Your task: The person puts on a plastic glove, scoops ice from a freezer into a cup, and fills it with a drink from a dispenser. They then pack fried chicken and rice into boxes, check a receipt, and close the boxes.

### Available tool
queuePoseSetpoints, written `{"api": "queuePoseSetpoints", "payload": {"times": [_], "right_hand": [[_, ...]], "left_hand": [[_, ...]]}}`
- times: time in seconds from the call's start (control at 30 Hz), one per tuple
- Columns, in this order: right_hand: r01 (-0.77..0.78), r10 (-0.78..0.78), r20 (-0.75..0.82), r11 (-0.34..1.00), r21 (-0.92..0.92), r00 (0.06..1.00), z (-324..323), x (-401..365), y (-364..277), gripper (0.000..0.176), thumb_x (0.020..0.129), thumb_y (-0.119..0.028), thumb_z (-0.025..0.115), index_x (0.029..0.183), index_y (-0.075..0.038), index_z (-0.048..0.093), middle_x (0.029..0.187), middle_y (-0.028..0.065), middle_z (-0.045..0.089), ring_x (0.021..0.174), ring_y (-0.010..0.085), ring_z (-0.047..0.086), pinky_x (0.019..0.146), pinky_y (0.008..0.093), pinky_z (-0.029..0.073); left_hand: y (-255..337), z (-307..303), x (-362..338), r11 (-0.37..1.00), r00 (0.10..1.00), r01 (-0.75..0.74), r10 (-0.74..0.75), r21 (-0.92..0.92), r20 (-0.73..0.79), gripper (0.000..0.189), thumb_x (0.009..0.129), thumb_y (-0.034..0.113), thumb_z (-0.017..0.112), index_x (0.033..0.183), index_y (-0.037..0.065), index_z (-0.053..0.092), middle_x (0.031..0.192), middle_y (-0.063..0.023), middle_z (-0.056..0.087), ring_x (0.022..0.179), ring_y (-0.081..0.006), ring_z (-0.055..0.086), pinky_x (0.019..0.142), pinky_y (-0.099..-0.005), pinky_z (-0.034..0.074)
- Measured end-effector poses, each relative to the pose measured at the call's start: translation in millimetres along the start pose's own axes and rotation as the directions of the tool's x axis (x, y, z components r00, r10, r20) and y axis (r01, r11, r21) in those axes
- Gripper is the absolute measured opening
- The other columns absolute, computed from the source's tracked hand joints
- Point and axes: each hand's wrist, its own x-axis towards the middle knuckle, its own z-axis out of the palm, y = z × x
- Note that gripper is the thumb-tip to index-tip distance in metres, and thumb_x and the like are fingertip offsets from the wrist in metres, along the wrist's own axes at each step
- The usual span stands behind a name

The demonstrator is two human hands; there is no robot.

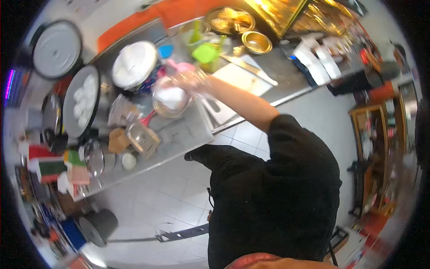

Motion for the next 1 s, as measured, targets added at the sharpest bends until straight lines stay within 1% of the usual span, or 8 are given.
{"api": "queuePoseSetpoints", "payload": {"times": [0.03,0.07,0.23,0.37,0.5,0.67,0.77,1.0], "right_hand": [[-0.229,0.147,0.290,0.934,0.273,0.946,-60.1,-21.7,49.6,0.060,0.089,-0.036,0.075,0.139,-0.009,0.056,0.139,0.0089,0.057,0.124,0.0241,0.056,0.095,0.0379,0.053],[0.106,-0.079,0.098,0.945,-0.309,0.992,-95.7,-58.9,103.3,0.055,0.090,-0.037,0.073,0.136,-0.011,0.059,0.141,0.0089,0.055,0.125,0.0240,0.054,0.093,0.0373,0.054],[-0.382,0.443,-0.692,0.888,0.255,0.569,-271.5,-249.2,201.0,0.061,0.091,-0.043,0.072,0.133,-0.003,0.053,0.098,0.0090,0.065,0.088,0.0186,0.067,0.059,0.0322,0.057],[-0.701,0.087,-0.996,0.712,0.039,0.033,-373.8,-346.9,143.4,0.077,0.081,-0.055,0.073,0.127,0.003,0.051,0.114,0.0247,0.068,0.105,0.0318,0.069,0.083,0.0414,0.056],[-0.868,0.010,-0.999,0.494,0.045,-0.047,-503.2,-378.0,163.8,0.061,0.083,-0.035,0.065,0.132,0.000,0.051,0.115,0.0267,0.067,0.112,0.0416,0.065,0.095,0.0447,0.053],[-0.843,0.097,-0.891,0.383,-0.377,0.443,-646.7,-361.9,366.8,0.050,0.085,-0.027,0.061,0.129,-0.004,0.058,0.126,0.0245,0.063,0.118,0.0402,0.061,0.099,0.0470,0.050],[-0.764,0.289,-0.809,0.584,-0.275,0.512,-571.8,-381.8,180.1,0.063,0.090,-0.040,0.057,0.142,-0.005,0.047,0.138,0.0350,0.049,0.128,0.0503,0.048,0.108,0.0512,0.041],[-0.733,0.344,-0.776,0.647,-0.212,0.529,-618.3,-357.9,307.1,0.077,0.088,-0.044,0.061,0.142,0.006,0.038,0.138,0.0326,0.048,0.128,0.0465,0.048,0.109,0.0492,0.040]], "left_hand": [[0.0,0.8,-1.8,0.996,0.999,-0.021,0.018,0.091,0.038,0.041,0.095,0.037,0.063,0.117,0.003,0.057,0.096,-0.0126,0.070,0.081,-0.0225,0.069,0.058,-0.0338,0.048],[1.0,2.1,-2.8,0.983,0.997,-0.043,0.031,0.177,0.070,0.041,0.095,0.037,0.063,0.117,0.003,0.057,0.096,-0.0126,0.070,0.081,-0.0226,0.069,0.058,-0.0339,0.048],[15.9,12.3,-7.0,0.747,0.966,-0.242,0.122,0.620,0.230,0.040,0.095,0.036,0.063,0.117,0.003,0.058,0.096,-0.0130,0.070,0.081,-0.0229,0.069,0.059,-0.0343,0.049],[27.5,31.0,-8.0,0.346,0.911,-0.411,0.197,0.844,0.363,0.040,0.095,0.036,0.063,0.116,0.003,0.058,0.097,-0.0132,0.071,0.081,-0.0231,0.069,0.059,-0.0347,0.049],[49.0,96.7,-27.3,-0.086,0.825,-0.504,0.247,0.860,0.508,0.040,0.095,0.036,0.062,0.116,0.003,0.058,0.097,-0.0135,0.071,0.082,-0.0233,0.069,0.060,-0.0351,0.050],[63.6,240.6,-86.2,0.726,0.968,-0.249,0.197,0.641,0.154,0.037,0.096,0.034,0.062,0.115,0.002,0.058,0.097,-0.0125,0.071,0.082,-0.0218,0.069,0.063,-0.0348,0.051],[89.2,349.7,-180.8,0.365,0.803,-0.596,0.280,0.715,0.526,0.036,0.097,0.031,0.063,0.118,0.002,0.058,0.099,-0.0106,0.071,0.086,-0.0191,0.069,0.068,-0.0332,0.052],[84.1,606.4,-361.5,0.347,0.537,-0.829,0.274,0.439,0.798,0.041,0.097,0.033,0.067,0.122,0.001,0.059,0.105,-0.0107,0.070,0.096,-0.0189,0.068,0.079,-0.0331,0.053]]}}
